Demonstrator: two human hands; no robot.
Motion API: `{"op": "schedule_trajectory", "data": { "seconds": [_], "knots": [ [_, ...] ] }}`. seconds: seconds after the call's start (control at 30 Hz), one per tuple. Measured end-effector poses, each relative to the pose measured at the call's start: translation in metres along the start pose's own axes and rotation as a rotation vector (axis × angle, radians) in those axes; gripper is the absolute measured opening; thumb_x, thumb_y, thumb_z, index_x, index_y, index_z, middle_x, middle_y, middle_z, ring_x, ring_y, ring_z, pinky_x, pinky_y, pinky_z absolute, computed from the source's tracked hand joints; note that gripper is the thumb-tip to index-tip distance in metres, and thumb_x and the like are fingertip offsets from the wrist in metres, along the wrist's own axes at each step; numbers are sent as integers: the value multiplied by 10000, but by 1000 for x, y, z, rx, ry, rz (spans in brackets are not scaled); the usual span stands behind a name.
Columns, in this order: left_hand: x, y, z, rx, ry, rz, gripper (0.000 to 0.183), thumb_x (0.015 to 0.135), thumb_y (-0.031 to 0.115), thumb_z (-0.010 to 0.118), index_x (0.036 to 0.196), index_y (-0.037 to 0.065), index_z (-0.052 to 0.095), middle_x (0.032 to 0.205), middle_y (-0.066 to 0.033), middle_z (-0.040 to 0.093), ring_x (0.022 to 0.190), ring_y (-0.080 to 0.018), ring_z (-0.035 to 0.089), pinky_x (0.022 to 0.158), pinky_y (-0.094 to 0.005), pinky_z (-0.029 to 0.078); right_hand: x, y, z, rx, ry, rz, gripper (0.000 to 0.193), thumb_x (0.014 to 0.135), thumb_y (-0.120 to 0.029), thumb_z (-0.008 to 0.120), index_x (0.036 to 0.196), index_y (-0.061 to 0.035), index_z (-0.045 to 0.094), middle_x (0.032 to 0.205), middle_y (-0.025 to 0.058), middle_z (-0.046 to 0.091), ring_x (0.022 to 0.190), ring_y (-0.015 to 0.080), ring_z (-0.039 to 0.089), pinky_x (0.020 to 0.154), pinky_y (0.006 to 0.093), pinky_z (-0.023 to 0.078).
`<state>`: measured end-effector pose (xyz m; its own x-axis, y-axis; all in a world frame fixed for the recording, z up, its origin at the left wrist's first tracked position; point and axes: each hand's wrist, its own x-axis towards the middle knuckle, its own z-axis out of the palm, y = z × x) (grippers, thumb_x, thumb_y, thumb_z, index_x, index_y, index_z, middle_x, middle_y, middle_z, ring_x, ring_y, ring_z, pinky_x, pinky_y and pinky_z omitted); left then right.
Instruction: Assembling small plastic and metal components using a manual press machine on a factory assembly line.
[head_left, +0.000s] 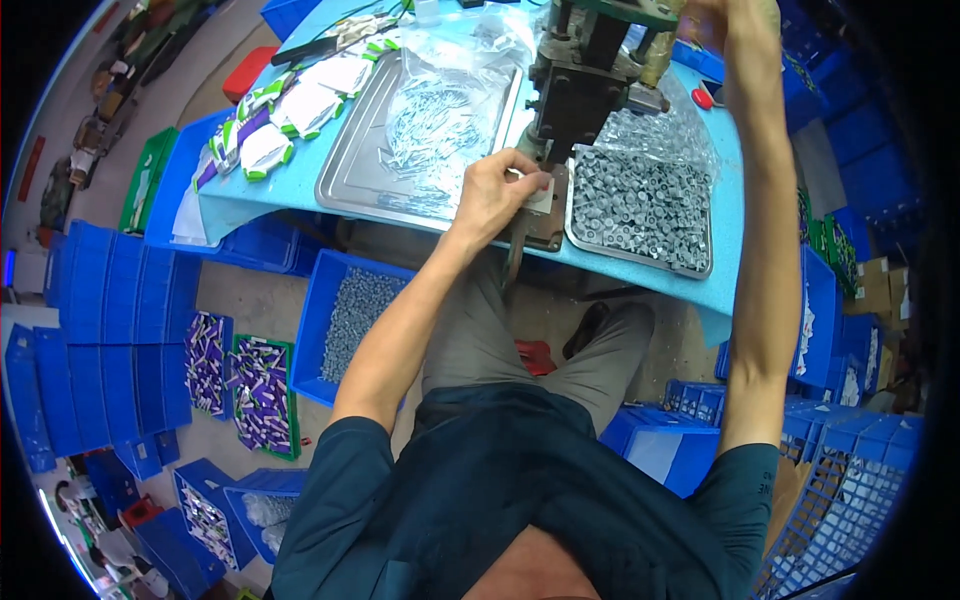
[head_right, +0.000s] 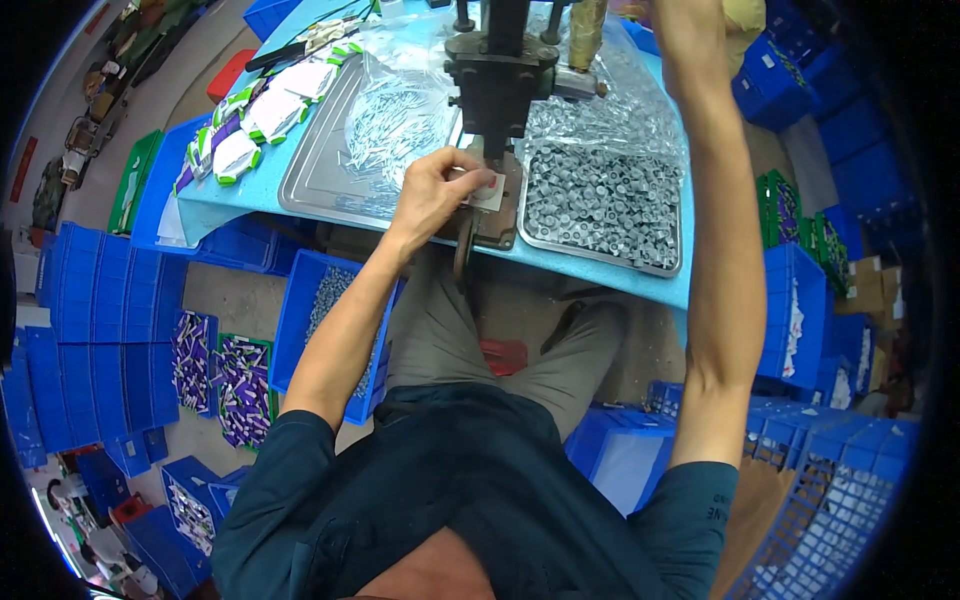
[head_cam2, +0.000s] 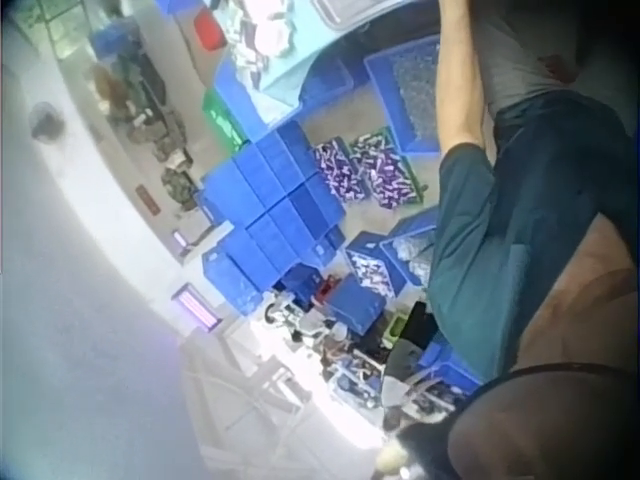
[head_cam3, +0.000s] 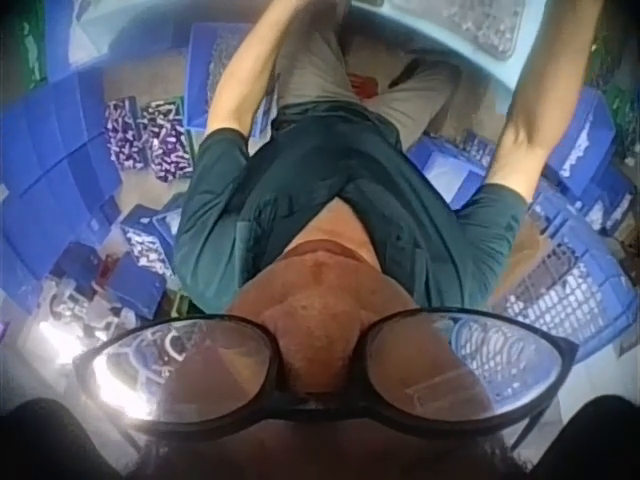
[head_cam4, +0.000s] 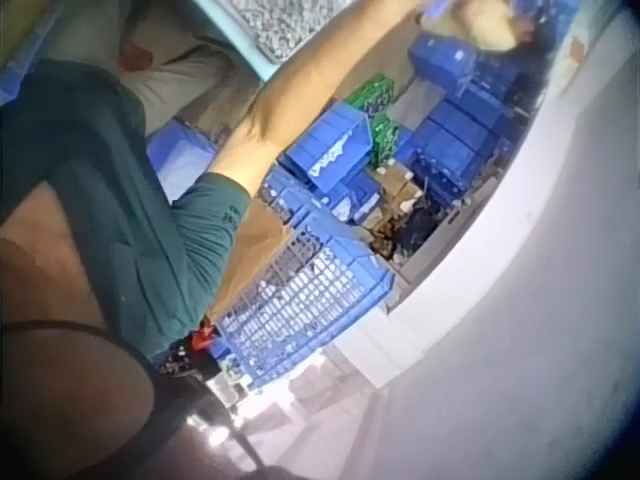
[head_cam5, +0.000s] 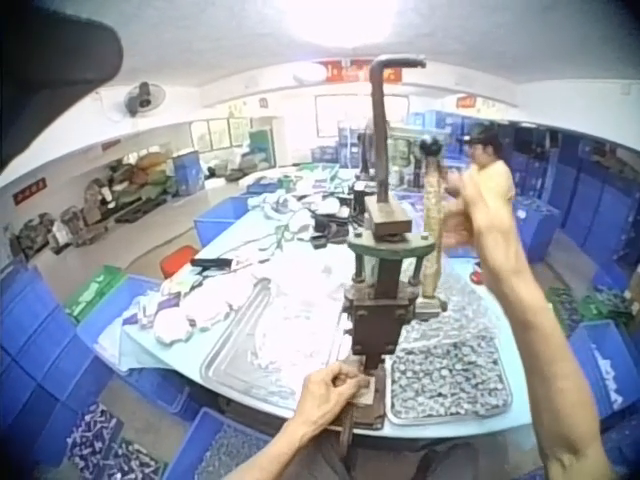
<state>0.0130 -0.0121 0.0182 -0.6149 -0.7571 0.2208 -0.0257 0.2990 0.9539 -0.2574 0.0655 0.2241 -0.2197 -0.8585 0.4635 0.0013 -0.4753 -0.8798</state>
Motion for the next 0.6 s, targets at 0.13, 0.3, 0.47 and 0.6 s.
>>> {"op": "schedule_trajectory", "data": {
  "seconds": [0.13,0.3,0.47,0.6],
  "knots": [
    [-32,10,-79,801,-110,39,136,872,148,722,990,80,710,876,-132,731,810,-320,701,727,-415,530,-137,108,4,-1003,-42,251,187,943,-154,630,1036,-5,695,944,123,722,825,226,691,780,361,533],
    [-30,-35,-110,953,-108,47,162,834,160,754,977,97,716,892,-140,688,895,-353,671,782,-454,519,-186,149,37,-1394,-345,53,205,843,-109,704,1044,-70,689,981,114,618,912,325,617,802,434,520],
    [-23,-53,-106,880,-100,9,130,838,167,751,931,86,709,905,-128,613,889,-333,639,782,-438,505,-184,153,42,-1425,-352,49,180,841,-119,705,1011,-67,673,932,116,597,895,315,605,776,436,516],
    [-24,-56,-104,844,-70,58,106,837,167,730,912,95,707,940,-163,602,898,-379,649,765,-485,520,-187,151,40,-1383,-288,107,202,826,-144,732,1007,-69,680,961,109,588,937,309,601,795,436,518]
  ]
}}
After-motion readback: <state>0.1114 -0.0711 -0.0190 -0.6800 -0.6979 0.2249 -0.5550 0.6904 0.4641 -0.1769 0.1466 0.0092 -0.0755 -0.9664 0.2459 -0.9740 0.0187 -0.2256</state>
